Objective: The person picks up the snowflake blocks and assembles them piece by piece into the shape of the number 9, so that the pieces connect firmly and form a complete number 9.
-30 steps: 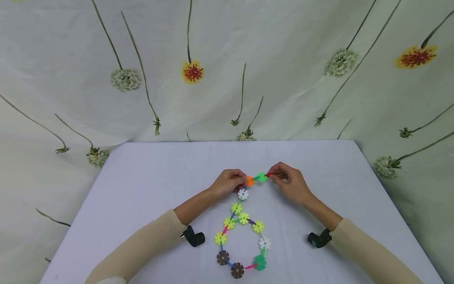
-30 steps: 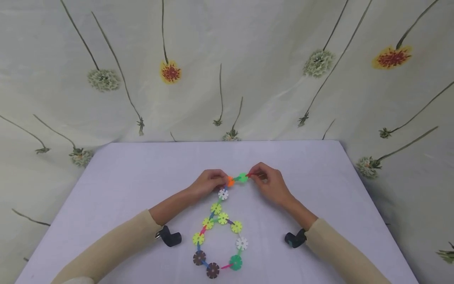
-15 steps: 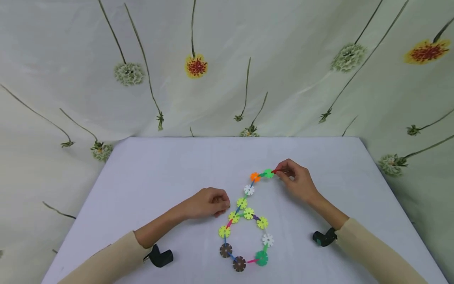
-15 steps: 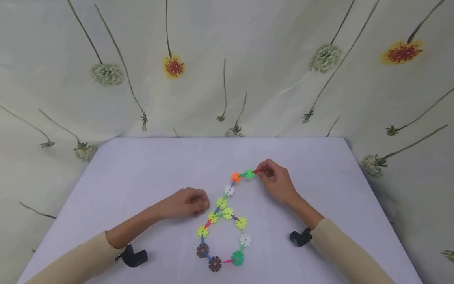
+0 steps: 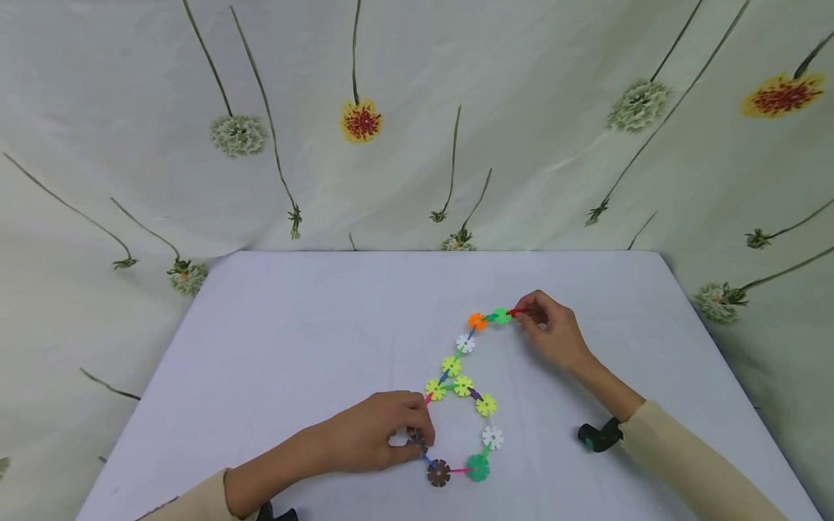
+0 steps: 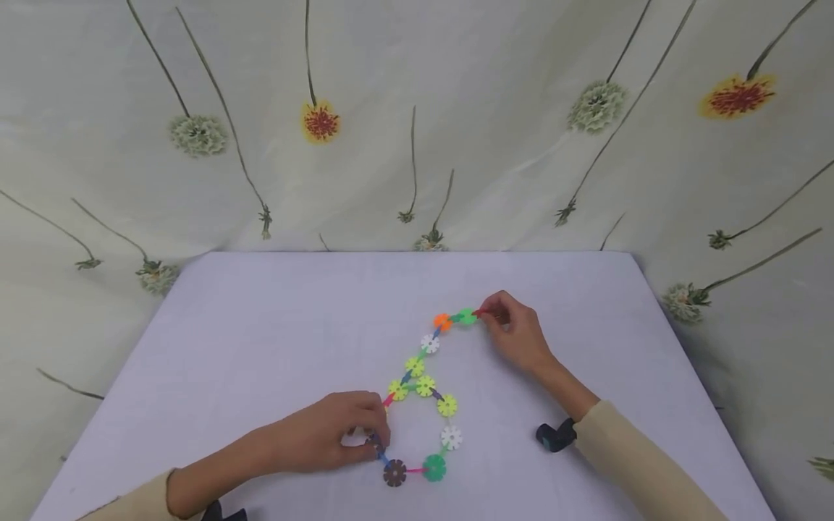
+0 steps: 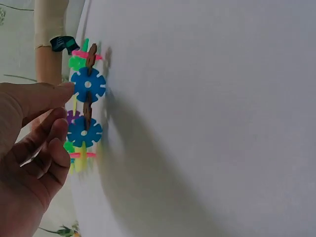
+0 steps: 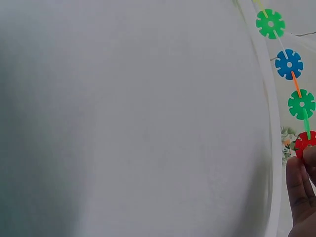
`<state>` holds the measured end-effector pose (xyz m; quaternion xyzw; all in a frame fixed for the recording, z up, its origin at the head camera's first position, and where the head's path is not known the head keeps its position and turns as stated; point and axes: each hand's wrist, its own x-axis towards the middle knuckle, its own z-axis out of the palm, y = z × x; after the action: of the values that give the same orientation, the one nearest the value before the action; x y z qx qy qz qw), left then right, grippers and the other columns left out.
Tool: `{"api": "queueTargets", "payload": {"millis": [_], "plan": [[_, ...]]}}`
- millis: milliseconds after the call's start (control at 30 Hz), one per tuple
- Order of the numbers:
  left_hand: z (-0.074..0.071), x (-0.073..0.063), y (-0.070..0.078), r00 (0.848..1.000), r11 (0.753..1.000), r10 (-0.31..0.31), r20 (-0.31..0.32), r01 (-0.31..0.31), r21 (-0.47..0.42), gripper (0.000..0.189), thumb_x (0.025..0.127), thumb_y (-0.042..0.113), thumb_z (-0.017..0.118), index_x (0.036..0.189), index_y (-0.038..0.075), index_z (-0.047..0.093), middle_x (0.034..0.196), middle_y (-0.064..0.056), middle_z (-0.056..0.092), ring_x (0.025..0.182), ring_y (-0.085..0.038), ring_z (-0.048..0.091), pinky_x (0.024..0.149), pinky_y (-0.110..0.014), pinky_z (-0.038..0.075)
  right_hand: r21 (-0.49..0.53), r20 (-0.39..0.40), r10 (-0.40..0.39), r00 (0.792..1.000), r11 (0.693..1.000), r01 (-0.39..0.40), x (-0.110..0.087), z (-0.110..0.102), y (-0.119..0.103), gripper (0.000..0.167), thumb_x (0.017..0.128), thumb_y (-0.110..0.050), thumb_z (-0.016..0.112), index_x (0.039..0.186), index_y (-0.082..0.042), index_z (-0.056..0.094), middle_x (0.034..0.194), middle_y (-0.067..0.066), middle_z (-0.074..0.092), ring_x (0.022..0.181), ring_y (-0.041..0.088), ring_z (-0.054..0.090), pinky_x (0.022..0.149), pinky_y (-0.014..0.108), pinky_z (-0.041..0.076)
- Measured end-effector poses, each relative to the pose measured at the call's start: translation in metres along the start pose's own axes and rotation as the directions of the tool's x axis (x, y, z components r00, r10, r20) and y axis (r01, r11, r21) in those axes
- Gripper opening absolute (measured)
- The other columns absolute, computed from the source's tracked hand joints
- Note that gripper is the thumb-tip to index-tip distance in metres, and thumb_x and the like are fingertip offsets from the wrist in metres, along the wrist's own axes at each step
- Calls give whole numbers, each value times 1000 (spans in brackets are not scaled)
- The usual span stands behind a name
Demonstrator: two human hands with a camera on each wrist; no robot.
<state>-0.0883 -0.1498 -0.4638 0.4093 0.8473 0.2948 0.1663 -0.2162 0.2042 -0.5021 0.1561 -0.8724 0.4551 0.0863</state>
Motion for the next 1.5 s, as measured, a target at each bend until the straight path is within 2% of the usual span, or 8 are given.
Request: {"api": "queueTargets", "payload": {"millis": [233, 533, 833, 1000, 1133, 1233, 1400, 1500], "plan": [[10, 5, 3, 999, 987, 49, 16, -51, 154, 12, 100, 15, 77, 105, 26, 79, 108, 17, 67, 102, 5, 60, 93, -14, 52, -25, -6, 52, 999, 998, -52, 0, -4, 5, 10, 101, -7, 72, 111, -8, 68, 106, 11, 79, 92, 18, 71, 81, 12, 55], [13, 10, 0, 998, 976, 64, -26, -57, 209, 13, 99, 14, 77, 104, 27, 78, 103, 16, 69, 94, 4, 61, 87, -14, 51, -37, 5, 63, 998, 997, -63, -3, -6, 9, 10, 100, -3, 70, 108, -8, 69, 105, 11, 78, 93, 22, 72, 82, 16, 56], [3, 16, -7, 995, 979, -24, -100, 44, 199, 14, 99, 13, 77, 104, 26, 77, 105, 15, 69, 93, 2, 61, 85, -17, 54, -71, 20, 71, 997, 995, -69, -3, -7, 12, 12, 100, -5, 71, 111, -9, 68, 105, 10, 79, 91, 18, 71, 82, 16, 54], [-2, 15, -9, 990, 980, -24, -136, 50, 194, 15, 98, 11, 77, 104, 25, 77, 104, 13, 68, 92, 0, 62, 83, -18, 55, -155, 30, 15, 999, 988, -10, -8, -5, 11, 22, 98, -5, 73, 118, -7, 66, 112, 11, 76, 97, 24, 72, 85, 31, 58], [-4, 16, -9, 990, 978, -6, -141, 35, 204, 17, 98, 8, 77, 104, 23, 77, 104, 11, 68, 91, -1, 62, 82, -19, 54, -282, 50, -97, 994, 953, 107, -19, 0, -3, 31, 96, -11, 77, 125, -9, 66, 122, 8, 70, 111, 27, 64, 94, 46, 55], [-5, 16, -10, 990, 976, 0, -139, 31, 216, 17, 98, 8, 77, 105, 23, 77, 105, 11, 68, 90, -1, 62, 81, -18, 54, -282, 166, -241, 956, 918, 280, -37, 6, -25, 23, 96, -18, 80, 117, -15, 71, 120, -1, 71, 118, 22, 59, 100, 47, 54], [-5, 18, -10, 990, 976, -13, -140, 43, 212, 17, 97, 9, 77, 106, 24, 78, 105, 11, 69, 86, 1, 59, 78, -16, 53, -125, 400, -422, 814, 855, 504, -69, 21, -56, 18, 95, -35, 82, 109, -27, 74, 117, -17, 70, 121, 8, 56, 104, 38, 52], [-4, 19, -10, 990, 981, -24, -136, 49, 185, 18, 97, 8, 77, 105, 23, 78, 104, 12, 68, 85, 3, 58, 77, -15, 52, -114, 451, -462, 764, 819, 562, -82, 32, -64, 21, 93, -40, 83, 108, -29, 74, 114, -19, 68, 118, 5, 56, 102, 35, 49]]}}
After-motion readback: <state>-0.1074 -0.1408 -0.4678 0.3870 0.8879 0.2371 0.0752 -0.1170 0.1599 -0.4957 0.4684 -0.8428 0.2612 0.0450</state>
